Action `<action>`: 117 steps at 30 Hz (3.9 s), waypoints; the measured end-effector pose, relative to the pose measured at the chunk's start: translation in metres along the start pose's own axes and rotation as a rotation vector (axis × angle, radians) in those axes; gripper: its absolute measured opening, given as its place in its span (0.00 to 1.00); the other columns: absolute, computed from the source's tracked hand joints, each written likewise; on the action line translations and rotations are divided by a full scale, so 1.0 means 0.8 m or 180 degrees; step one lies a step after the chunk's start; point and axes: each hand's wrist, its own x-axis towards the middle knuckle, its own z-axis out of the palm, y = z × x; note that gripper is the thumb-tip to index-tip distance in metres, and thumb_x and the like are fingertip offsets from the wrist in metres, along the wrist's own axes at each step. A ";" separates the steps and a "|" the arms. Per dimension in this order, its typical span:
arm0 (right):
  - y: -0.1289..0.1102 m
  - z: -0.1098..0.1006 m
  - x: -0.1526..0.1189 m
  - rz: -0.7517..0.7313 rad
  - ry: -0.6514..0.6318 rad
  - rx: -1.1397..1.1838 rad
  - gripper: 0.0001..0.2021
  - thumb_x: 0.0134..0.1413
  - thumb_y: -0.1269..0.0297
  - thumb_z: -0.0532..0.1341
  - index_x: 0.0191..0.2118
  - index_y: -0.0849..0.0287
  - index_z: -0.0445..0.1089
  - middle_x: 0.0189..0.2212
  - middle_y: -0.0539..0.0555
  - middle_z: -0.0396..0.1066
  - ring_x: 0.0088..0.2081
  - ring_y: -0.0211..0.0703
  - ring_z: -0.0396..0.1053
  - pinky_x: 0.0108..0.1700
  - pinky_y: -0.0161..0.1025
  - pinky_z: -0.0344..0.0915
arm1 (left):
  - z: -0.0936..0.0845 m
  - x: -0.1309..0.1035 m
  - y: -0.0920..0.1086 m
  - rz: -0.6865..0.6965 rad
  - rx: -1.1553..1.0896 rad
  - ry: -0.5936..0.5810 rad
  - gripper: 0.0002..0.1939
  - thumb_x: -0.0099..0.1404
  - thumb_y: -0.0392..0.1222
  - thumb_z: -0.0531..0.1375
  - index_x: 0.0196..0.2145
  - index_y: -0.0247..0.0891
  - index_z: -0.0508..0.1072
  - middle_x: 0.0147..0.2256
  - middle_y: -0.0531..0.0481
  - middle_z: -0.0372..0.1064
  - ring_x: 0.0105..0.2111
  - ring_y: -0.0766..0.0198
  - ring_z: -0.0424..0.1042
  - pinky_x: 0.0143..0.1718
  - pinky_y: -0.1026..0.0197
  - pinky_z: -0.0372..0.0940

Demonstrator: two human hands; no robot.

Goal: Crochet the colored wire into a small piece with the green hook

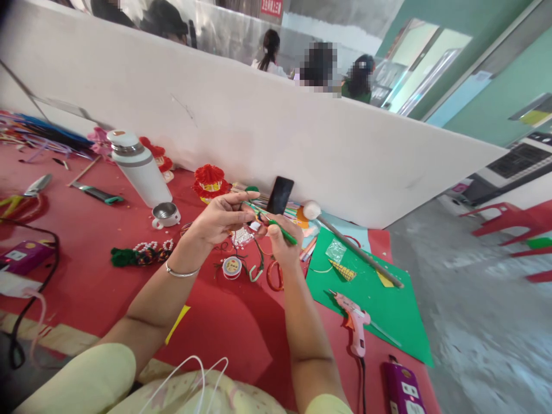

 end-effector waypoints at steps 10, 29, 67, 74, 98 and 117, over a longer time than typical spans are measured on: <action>0.016 -0.008 0.007 0.1162 -0.0074 0.1293 0.19 0.58 0.40 0.71 0.32 0.52 0.84 0.22 0.49 0.77 0.20 0.41 0.71 0.22 0.40 0.71 | -0.008 -0.008 0.007 0.0406 0.0866 -0.0023 0.26 0.52 0.38 0.78 0.51 0.39 0.87 0.31 0.49 0.83 0.28 0.63 0.81 0.34 0.58 0.78; -0.002 -0.021 0.015 0.0981 -0.0647 0.1026 0.14 0.61 0.47 0.70 0.35 0.50 0.88 0.23 0.51 0.81 0.24 0.45 0.78 0.27 0.43 0.76 | -0.010 -0.015 0.024 0.0489 0.1547 -0.0081 0.21 0.53 0.34 0.73 0.47 0.35 0.87 0.32 0.47 0.84 0.31 0.63 0.81 0.32 0.62 0.76; -0.048 -0.017 0.021 -0.0290 -0.0524 -0.0612 0.12 0.70 0.62 0.64 0.39 0.54 0.86 0.28 0.53 0.84 0.28 0.44 0.81 0.34 0.42 0.77 | -0.014 -0.010 0.012 0.0994 0.1909 0.0391 0.19 0.55 0.37 0.73 0.46 0.37 0.87 0.33 0.46 0.84 0.29 0.63 0.78 0.28 0.62 0.72; -0.052 -0.018 0.022 -0.0341 -0.0587 -0.0506 0.12 0.70 0.64 0.64 0.40 0.55 0.86 0.28 0.53 0.83 0.28 0.42 0.81 0.34 0.40 0.77 | -0.010 -0.011 0.015 0.0969 0.1834 0.0351 0.19 0.56 0.37 0.73 0.46 0.36 0.87 0.32 0.46 0.83 0.29 0.64 0.79 0.31 0.63 0.74; -0.043 -0.016 0.019 -0.0377 -0.0290 -0.0517 0.11 0.72 0.63 0.64 0.46 0.52 0.86 0.30 0.51 0.84 0.28 0.42 0.80 0.34 0.42 0.77 | -0.006 -0.009 0.015 0.0566 0.1203 0.0227 0.25 0.53 0.34 0.74 0.51 0.36 0.85 0.32 0.49 0.81 0.30 0.66 0.78 0.30 0.64 0.71; -0.032 -0.026 0.025 -0.0490 -0.0459 -0.0330 0.11 0.69 0.63 0.65 0.42 0.51 0.88 0.33 0.54 0.86 0.33 0.45 0.83 0.36 0.42 0.79 | -0.002 -0.012 0.022 0.0492 0.1226 -0.0026 0.23 0.58 0.36 0.74 0.53 0.39 0.86 0.29 0.51 0.76 0.24 0.71 0.68 0.22 0.66 0.59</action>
